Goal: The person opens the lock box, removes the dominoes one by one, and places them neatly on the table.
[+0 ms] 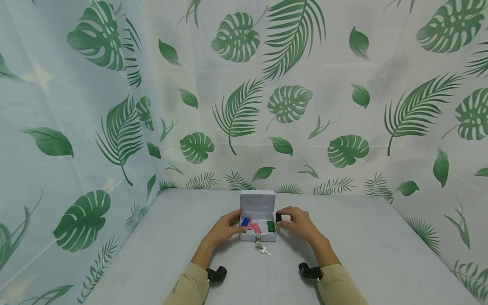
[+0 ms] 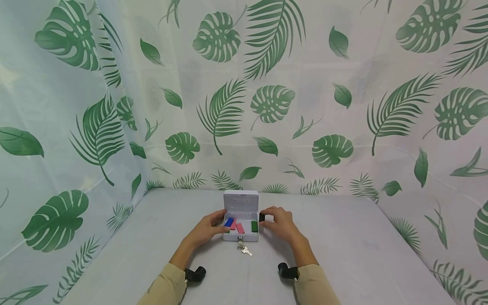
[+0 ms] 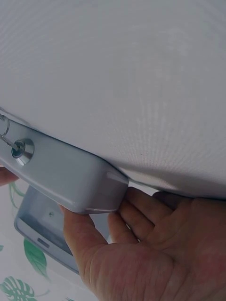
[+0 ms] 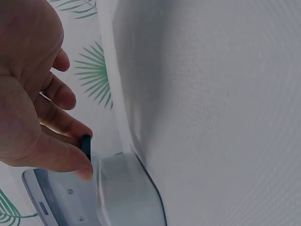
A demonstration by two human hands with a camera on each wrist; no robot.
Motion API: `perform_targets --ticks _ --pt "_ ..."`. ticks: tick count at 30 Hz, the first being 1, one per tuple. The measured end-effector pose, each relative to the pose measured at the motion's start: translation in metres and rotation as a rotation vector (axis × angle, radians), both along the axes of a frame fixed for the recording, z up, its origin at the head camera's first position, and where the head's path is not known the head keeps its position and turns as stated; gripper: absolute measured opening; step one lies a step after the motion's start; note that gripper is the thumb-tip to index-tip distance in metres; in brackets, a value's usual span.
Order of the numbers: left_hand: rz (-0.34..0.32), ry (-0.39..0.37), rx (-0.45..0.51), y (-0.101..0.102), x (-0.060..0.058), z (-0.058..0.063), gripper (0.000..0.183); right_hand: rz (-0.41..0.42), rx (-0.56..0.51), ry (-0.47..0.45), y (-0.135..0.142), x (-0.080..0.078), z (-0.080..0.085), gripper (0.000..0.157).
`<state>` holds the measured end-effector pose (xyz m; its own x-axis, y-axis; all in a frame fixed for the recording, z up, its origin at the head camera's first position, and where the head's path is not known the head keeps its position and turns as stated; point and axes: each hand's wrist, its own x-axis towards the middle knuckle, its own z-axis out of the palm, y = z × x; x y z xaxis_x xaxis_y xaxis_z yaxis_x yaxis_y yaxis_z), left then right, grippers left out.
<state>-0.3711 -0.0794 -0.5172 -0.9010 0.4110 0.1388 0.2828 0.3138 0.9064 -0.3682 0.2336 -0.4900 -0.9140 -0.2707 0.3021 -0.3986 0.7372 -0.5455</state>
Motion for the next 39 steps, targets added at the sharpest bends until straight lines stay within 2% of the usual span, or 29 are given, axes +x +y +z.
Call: perform_targets --ticks 8,13,26,35,39 --pt "0.002 0.004 0.006 0.0005 -0.0008 -0.0017 0.072 0.02 0.012 0.013 0.0007 0.0009 -0.0001 0.033" --pt "-0.01 0.012 0.03 0.0002 -0.0024 -0.0025 0.072 0.018 0.021 -0.021 0.0014 0.0003 -0.0006 0.033" --pt "-0.014 0.012 0.0 -0.001 -0.0016 -0.0006 0.074 0.009 0.066 -0.113 0.0013 -0.0005 -0.0001 0.035" --pt "-0.028 0.013 0.05 -0.0006 -0.0014 -0.0002 0.071 -0.024 0.074 -0.169 -0.0015 0.0015 0.0 0.036" --pt "-0.025 0.015 0.045 -0.0003 -0.0009 -0.0003 0.071 -0.028 0.078 -0.182 -0.0032 0.0032 0.0008 0.036"
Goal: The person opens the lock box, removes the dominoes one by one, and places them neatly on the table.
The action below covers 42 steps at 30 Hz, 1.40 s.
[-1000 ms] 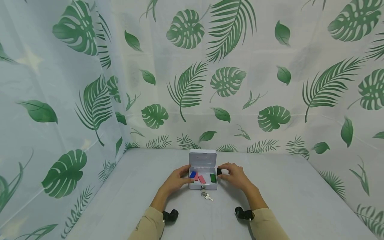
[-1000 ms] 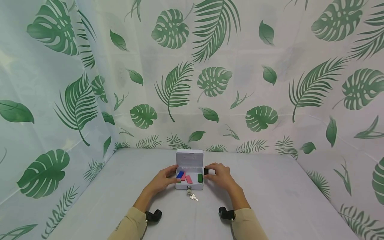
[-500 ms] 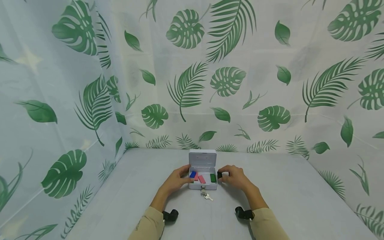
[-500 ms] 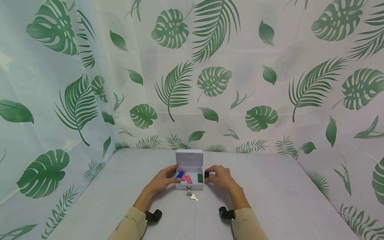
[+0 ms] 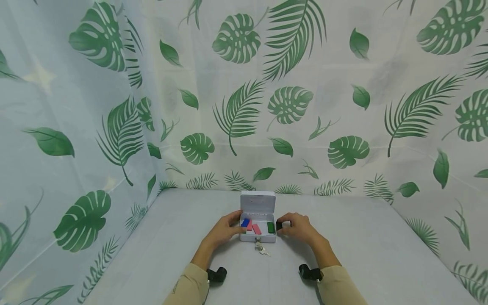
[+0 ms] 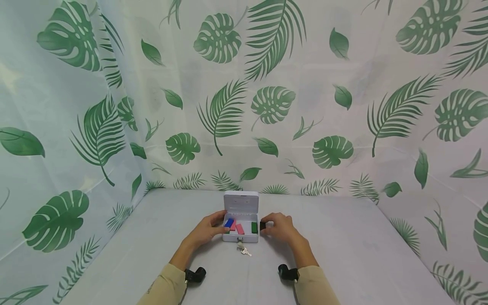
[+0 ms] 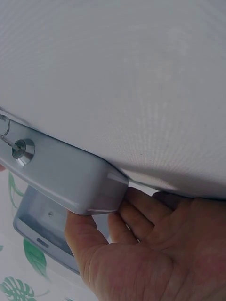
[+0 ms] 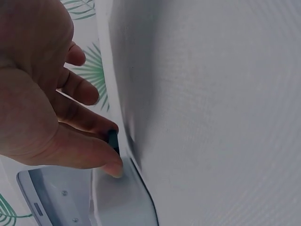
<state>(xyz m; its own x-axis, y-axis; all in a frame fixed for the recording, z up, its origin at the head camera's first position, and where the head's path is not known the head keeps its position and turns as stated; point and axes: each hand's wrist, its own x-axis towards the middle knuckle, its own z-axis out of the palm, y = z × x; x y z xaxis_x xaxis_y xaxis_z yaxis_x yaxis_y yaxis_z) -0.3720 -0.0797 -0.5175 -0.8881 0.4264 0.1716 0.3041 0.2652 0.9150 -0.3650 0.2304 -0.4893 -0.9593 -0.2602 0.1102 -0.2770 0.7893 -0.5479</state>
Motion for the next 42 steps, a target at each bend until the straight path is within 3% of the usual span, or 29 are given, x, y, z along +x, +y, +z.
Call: perform_targets --ticks 8,32,42 --pt "0.018 -0.01 -0.037 -0.0007 -0.002 -0.0033 0.073 -0.004 0.037 0.02 -0.0017 -0.0016 -0.0032 0.039" --pt "0.008 -0.002 -0.029 0.001 -0.0027 -0.0007 0.071 -0.022 0.071 0.012 -0.0037 0.0003 -0.0019 0.037" --pt "0.017 -0.015 -0.027 0.0 -0.0035 -0.0047 0.073 -0.02 0.077 0.016 -0.0038 -0.0016 -0.0059 0.037"
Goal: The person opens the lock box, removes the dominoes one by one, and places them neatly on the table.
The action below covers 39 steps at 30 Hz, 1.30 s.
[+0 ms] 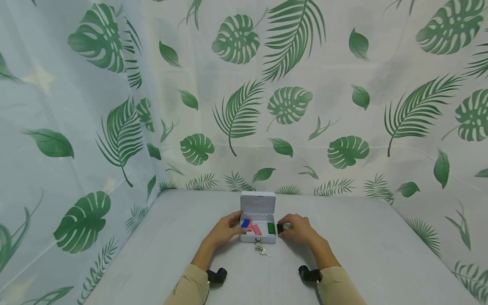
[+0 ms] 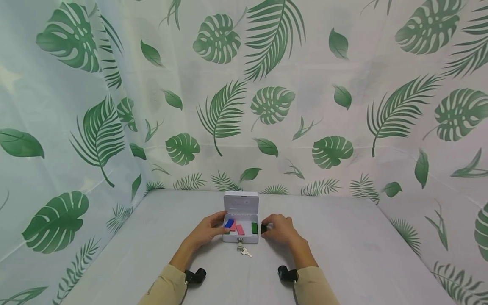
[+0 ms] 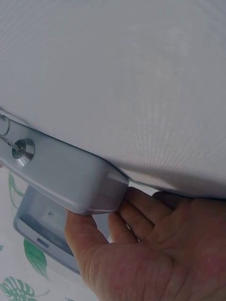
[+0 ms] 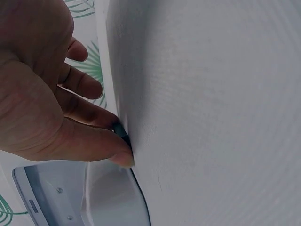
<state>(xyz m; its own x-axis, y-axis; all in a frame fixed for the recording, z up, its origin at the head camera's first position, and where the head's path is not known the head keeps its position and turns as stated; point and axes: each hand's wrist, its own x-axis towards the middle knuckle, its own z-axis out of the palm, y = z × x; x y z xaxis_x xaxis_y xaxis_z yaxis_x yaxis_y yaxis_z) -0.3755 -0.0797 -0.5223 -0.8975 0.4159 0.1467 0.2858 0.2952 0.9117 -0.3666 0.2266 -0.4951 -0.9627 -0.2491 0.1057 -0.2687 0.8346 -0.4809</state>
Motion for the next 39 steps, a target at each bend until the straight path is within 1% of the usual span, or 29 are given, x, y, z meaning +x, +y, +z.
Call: perform_targets --ticks 5,8,11,14,18,23,27,33,39 --pt "-0.006 -0.017 -0.001 0.0 0.001 0.003 0.072 0.017 0.007 0.027 0.001 -0.002 0.002 0.04" --pt "-0.002 -0.024 0.001 0.0 0.001 0.003 0.072 0.029 -0.025 0.073 0.001 -0.002 0.004 0.039" --pt "0.003 -0.015 0.006 0.0 0.0 0.003 0.071 0.037 -0.075 0.118 0.002 0.0 0.008 0.036" --pt "0.007 -0.005 0.005 0.0 0.0 0.002 0.07 0.036 -0.108 0.139 0.001 0.001 0.01 0.033" --pt "0.008 -0.006 0.0 0.0 0.002 0.002 0.07 0.044 -0.145 0.125 -0.001 0.004 0.012 0.033" --pt "0.003 -0.004 0.007 0.001 0.003 0.003 0.071 0.075 -0.202 0.119 -0.007 0.006 0.019 0.034" --pt "-0.001 0.0 0.013 0.001 0.002 0.002 0.072 0.084 -0.206 0.124 -0.012 0.006 0.022 0.033" --pt "-0.013 -0.009 0.013 0.0 0.001 -0.002 0.073 0.07 -0.195 0.106 -0.019 0.008 0.023 0.032" --pt "-0.003 -0.006 0.019 0.0 0.001 -0.001 0.071 0.083 -0.187 0.142 -0.024 0.008 0.023 0.034"
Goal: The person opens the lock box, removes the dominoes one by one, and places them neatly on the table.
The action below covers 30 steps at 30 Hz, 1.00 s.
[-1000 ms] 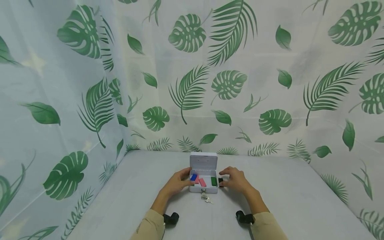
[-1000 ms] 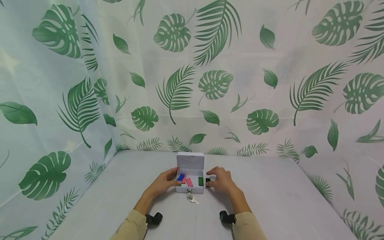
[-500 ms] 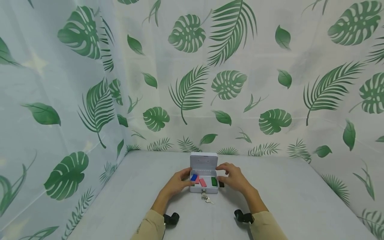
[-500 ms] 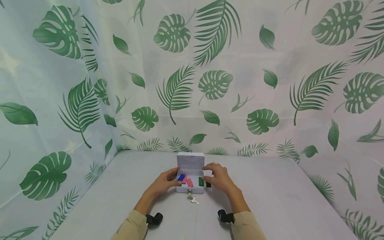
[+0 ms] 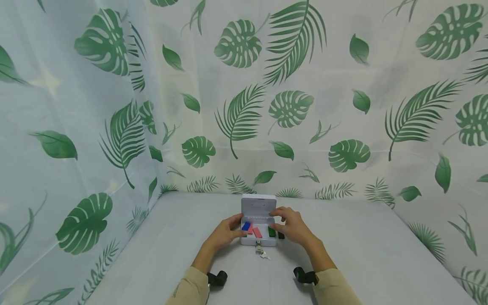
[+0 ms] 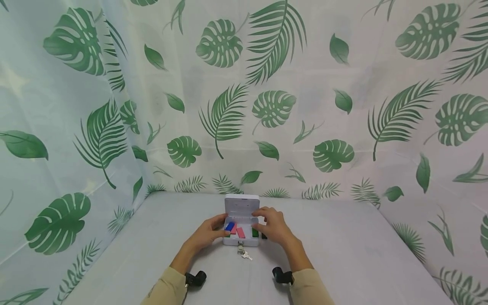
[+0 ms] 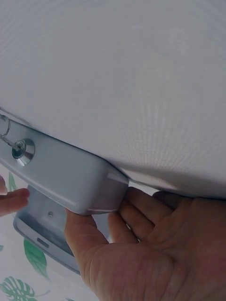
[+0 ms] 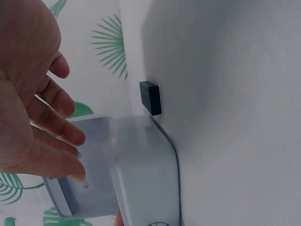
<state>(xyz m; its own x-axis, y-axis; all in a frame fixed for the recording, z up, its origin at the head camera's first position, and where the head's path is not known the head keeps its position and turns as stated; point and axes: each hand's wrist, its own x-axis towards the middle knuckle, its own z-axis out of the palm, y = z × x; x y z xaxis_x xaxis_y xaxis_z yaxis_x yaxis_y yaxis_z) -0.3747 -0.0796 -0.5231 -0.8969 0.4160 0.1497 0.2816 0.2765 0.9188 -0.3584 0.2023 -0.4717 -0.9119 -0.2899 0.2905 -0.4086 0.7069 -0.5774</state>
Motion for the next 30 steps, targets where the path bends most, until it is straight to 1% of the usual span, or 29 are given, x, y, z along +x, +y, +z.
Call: perform_targets --ticks 2,10,17,26,30 --pt "0.002 -0.006 0.004 0.0 0.001 0.001 0.071 0.007 0.009 0.012 -0.002 0.0 -0.001 0.034" --pt "-0.007 -0.029 0.018 0.0 0.005 -0.001 0.071 0.013 0.027 -0.002 -0.008 -0.002 -0.007 0.033" --pt "-0.013 -0.02 0.022 0.0 0.004 0.0 0.07 0.004 0.04 0.002 -0.012 -0.003 -0.008 0.031" --pt "-0.027 0.002 0.017 -0.001 0.002 0.001 0.07 -0.02 0.064 -0.02 -0.014 -0.003 -0.008 0.034" --pt "-0.021 0.004 0.008 0.0 0.001 0.002 0.071 -0.02 0.069 -0.021 -0.014 -0.004 -0.009 0.034"
